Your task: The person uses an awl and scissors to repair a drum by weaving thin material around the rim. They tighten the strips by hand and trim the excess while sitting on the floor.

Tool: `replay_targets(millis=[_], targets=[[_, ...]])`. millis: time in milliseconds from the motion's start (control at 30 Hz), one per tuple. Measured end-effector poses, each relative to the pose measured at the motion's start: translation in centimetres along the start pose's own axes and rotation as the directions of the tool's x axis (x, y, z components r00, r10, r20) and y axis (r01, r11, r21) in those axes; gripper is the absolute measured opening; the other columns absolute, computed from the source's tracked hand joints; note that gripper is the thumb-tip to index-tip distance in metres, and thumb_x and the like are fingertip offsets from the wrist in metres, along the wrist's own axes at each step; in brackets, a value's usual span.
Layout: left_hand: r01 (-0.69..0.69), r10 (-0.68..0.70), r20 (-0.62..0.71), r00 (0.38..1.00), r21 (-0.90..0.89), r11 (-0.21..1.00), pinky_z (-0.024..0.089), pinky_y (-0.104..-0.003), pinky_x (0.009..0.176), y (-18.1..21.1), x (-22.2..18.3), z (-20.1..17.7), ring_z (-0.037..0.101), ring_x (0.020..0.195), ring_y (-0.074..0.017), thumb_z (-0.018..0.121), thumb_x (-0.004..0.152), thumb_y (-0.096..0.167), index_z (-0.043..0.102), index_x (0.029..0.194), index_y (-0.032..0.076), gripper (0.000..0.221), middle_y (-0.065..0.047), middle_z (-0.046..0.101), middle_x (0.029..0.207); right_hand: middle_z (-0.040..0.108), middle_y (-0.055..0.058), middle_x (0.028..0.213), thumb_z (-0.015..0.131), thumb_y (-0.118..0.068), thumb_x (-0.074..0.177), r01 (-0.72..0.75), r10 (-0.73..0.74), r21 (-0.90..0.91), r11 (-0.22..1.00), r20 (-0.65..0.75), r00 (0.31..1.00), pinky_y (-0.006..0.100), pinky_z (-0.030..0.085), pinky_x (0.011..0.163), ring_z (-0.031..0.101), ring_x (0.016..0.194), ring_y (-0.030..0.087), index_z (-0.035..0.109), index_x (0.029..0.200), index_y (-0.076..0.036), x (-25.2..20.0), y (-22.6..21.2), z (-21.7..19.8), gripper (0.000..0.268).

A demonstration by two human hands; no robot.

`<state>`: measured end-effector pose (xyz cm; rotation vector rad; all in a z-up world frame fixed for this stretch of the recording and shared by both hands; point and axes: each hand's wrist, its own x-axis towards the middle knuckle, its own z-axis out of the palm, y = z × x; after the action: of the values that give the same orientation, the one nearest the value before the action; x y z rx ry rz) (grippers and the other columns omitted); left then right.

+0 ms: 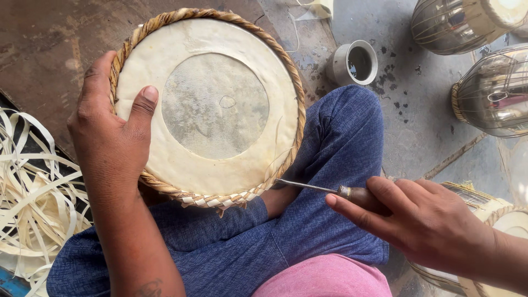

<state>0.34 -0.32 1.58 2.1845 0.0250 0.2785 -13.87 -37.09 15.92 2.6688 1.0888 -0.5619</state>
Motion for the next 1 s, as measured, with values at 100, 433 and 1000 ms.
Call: replay_targets(millis=[100,433,1000], targets=[[0.050,-0.050,0.006,0.999,-0.018,0.999,0.052,-0.046,0.102,0.0,-0.1,0.0,0.065,0.123,-0.0371,0.081,0.094,0.025,0.057,0.141,0.006,0.056,-0.022,0.067,0.132,0.063,0.005,0.099,0.060,-0.032,0.095,-0.099,0.102,0.244,0.965,0.001,0.995,0.032,0.050,0.050,0.062,0.067,0.014,0.051,0.153,-0.034,0.5,-0.3,-0.1,0.059],[0.048,-0.048,0.010,0.999,-0.001,0.999,0.052,-0.046,0.101,-0.2,-0.2,0.2,0.065,0.124,-0.0379,0.081,0.094,0.023,0.056,0.143,0.007,0.057,-0.022,0.066,0.134,0.063,0.007,0.100,0.057,-0.034,0.094,-0.117,0.115,0.115,0.986,0.025,0.993,0.032,0.055,0.050,0.065,0.070,0.016,0.052,0.152,-0.033,0.8,-1.0,-0.7,0.058],[0.021,-0.021,0.002,1.000,-0.065,0.998,0.054,-0.044,0.106,-2.6,-0.3,0.7,0.067,0.128,-0.0341,0.085,0.099,0.027,0.058,0.148,0.006,0.060,-0.021,0.068,0.139,0.060,-0.011,0.101,0.046,-0.056,0.093,-0.455,0.375,-0.090,0.886,0.715,0.589,0.029,0.060,0.062,0.068,0.065,0.007,0.027,0.155,-0.062,6.7,-1.2,-8.6,0.065]])
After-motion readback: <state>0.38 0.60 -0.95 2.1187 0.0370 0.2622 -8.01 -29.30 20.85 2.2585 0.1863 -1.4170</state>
